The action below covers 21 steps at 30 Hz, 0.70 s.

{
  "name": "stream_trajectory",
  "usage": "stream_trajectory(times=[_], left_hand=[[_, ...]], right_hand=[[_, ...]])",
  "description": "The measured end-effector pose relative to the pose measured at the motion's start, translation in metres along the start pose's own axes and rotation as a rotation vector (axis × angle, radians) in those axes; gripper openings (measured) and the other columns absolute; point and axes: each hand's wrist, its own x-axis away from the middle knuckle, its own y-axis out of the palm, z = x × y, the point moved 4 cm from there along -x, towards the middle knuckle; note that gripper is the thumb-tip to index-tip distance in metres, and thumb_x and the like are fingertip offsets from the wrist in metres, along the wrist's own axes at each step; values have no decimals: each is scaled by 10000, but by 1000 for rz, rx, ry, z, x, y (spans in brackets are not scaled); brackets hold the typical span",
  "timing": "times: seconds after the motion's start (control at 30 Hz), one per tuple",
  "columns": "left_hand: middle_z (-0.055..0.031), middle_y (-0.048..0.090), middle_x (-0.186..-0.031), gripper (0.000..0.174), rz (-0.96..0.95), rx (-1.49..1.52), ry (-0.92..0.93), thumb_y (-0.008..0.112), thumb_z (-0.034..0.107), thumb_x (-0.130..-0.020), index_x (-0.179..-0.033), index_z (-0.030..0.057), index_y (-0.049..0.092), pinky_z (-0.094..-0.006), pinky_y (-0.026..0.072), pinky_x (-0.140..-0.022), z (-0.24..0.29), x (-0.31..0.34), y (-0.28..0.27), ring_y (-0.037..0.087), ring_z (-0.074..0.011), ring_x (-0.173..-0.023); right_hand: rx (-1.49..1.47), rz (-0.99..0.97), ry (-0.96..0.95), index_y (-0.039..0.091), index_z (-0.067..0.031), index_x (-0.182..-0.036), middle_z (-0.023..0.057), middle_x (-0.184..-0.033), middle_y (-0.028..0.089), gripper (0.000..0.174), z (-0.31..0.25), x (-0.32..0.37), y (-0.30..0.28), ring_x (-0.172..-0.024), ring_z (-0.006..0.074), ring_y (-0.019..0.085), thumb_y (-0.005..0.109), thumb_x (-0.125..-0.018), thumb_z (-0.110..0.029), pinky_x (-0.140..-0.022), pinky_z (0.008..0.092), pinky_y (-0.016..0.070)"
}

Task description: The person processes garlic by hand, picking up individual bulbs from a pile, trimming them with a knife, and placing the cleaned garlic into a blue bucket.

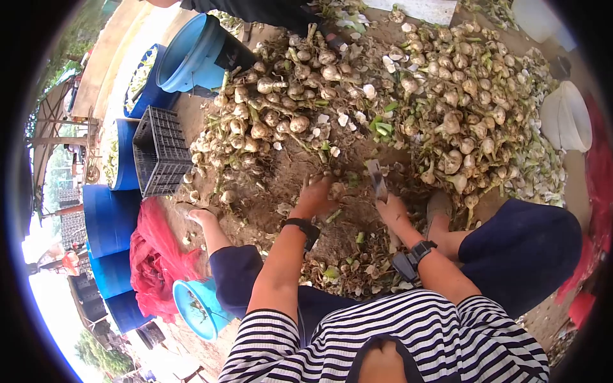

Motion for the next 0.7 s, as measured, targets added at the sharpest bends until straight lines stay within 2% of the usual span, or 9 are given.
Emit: stream_trajectory(times=[0.07,0.1,0.17,0.23,0.33,0.37,0.5,0.6,0.7], left_hand=[[-232,494,-1357,734,-100,423,-281,716,352,-780,-1379,39,429,-492,377,-1070,6,24,-11,488,-366,-1259],[-234,520,-1316,814,146,619,-238,697,378,-813,-1430,-15,341,-437,456,-981,-10,28,10,570,-333,-1158],[-259,449,-1394,882,220,1110,-287,673,386,-832,-1475,-34,241,-410,427,-1017,-2,61,12,498,-310,-1255],[-216,497,-1363,861,332,1360,-269,671,398,-846,-1471,-33,265,-374,426,-1003,-5,84,23,505,-268,-1236],[-147,558,-1267,720,326,1168,-195,690,371,-840,-1378,-10,401,-354,434,-971,49,127,-24,539,-231,-1140],[-83,620,-1096,539,410,1126,-109,702,331,-824,-1219,9,525,-340,466,-884,51,130,-22,574,-186,-996],[-70,661,-931,344,470,974,-42,681,264,-803,-1013,-3,627,-332,488,-756,49,149,-17,604,-160,-841],[-79,668,-954,327,474,883,-9,670,257,-806,-1001,-5,638,-330,489,-761,51,166,-17,616,-171,-854],[-50,644,-913,560,576,898,33,649,519,-842,-1081,13,625,-309,474,-728,67,182,-17,572,-144,-801]], right_hand=[[54,32,-78,619,-4,-1072,165,-778,647,323,-30,9,-1,-688,325,643,567,-897,-270,-632,447,495],[111,49,-139,619,-11,-1061,165,-794,653,314,-61,26,-7,-706,335,647,571,-897,-275,-638,448,499],[242,51,-286,616,-27,-1024,160,-822,660,276,-94,48,-6,-732,345,651,584,-892,-267,-641,445,507],[394,22,-460,611,-44,-973,150,-845,663,218,-111,65,2,-746,346,649,601,-882,-242,-635,435,515],[358,169,-901,597,-62,-917,130,-838,651,152,-131,97,9,-743,321,647,634,-844,-191,-616,408,525],[430,205,-994,606,-85,-913,102,-780,614,136,-140,110,8,-697,282,645,656,-810,-158,-594,379,529],[524,248,-1176,595,-103,-892,70,-721,552,140,-152,138,7,-654,249,630,676,-790,-155,-574,356,527],[504,261,-1205,583,-104,-869,60,-711,539,138,-154,150,8,-649,240,627,681,-786,-152,-564,352,524],[478,255,-1212,577,-93,-868,70,-724,555,132,-144,147,8,-658,251,628,670,-796,-153,-562,365,520]])
